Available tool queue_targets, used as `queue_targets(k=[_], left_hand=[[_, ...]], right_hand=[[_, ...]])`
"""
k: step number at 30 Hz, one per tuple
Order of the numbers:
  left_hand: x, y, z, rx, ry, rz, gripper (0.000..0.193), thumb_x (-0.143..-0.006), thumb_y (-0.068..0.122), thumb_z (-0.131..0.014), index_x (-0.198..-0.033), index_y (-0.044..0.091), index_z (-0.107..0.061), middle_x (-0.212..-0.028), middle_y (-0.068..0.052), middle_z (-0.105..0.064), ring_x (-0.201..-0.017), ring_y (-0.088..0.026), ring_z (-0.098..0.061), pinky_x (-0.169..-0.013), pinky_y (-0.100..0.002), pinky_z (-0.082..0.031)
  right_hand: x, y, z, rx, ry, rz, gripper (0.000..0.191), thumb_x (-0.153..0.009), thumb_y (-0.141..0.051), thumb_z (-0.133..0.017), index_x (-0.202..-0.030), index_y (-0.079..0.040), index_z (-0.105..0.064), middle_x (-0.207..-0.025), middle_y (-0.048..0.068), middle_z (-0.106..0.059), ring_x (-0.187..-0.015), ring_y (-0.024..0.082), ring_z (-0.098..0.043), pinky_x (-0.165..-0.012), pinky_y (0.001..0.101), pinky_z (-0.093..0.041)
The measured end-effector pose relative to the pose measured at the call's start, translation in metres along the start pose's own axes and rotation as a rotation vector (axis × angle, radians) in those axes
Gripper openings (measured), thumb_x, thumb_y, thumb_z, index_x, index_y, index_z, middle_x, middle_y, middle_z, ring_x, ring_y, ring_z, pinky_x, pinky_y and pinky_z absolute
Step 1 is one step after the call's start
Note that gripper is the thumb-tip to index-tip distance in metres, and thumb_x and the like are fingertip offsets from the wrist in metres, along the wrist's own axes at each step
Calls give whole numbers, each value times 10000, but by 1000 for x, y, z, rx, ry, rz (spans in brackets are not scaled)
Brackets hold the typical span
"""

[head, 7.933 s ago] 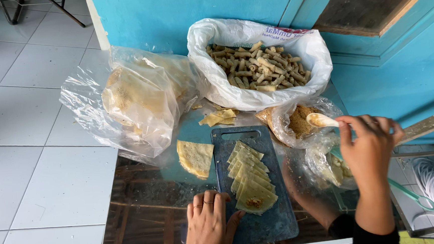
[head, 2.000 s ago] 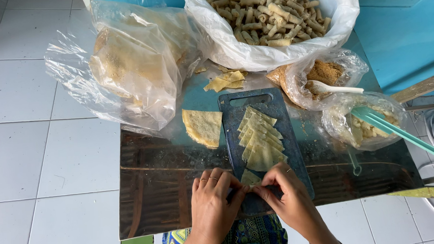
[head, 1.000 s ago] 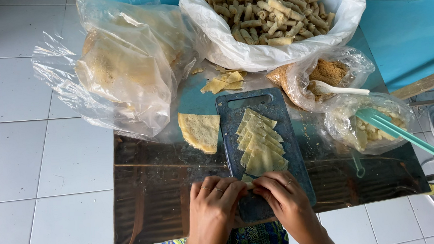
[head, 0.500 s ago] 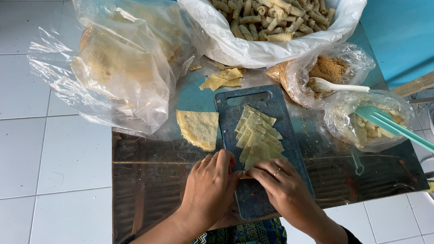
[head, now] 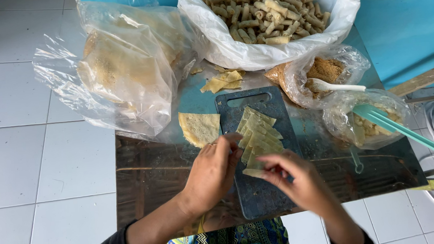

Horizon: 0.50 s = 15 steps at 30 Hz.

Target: The person folds thin wafer sheets into triangular pieces on a cutting board, presses them with a plastic scraper, spoons brown filling powder onto the sheets, and rolls or folds them up, adding the finished rolled pieces to a bag of completed wafer rolls.

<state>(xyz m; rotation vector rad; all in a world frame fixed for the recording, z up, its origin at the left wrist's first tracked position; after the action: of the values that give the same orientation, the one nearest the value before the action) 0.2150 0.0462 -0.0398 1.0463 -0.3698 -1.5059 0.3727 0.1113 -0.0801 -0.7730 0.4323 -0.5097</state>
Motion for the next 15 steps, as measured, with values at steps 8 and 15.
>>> queue_targets(k=[8,15], left_hand=[[0,7,22,155,-5,-24,324,-956,78,-687,-1235,41,-528,-839,-89,-655,-766,-293,-646,-734,-425,-490],[0,-1,15,121,-99,5,297,-981,79,-641,-1253,37,-528,-858,-81,-657,-804,-299,-652,-777,-423,-475]], right_hand=[[-121,13,131,49,175,-73,175,-1048,-156,-640,-1195,-82,-699,-1031,51,-743,-809,95,-639,-668,210,-526],[-87,-62,83,282,210,209,178,-1016,-33,-609,-1178,-68,-675,-1161,73,-709,-1043,219,-685,-864,301,-597]])
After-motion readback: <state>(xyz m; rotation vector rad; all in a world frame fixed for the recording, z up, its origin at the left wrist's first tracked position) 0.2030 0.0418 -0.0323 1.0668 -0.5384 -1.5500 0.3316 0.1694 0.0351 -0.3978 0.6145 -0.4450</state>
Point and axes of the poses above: each hand's wrist, its own x-axis away from the middle knuckle, its own z-axis out of the back of the hand, y = z × x, the point moved 9 cm from there along -x, towards the middle knuckle
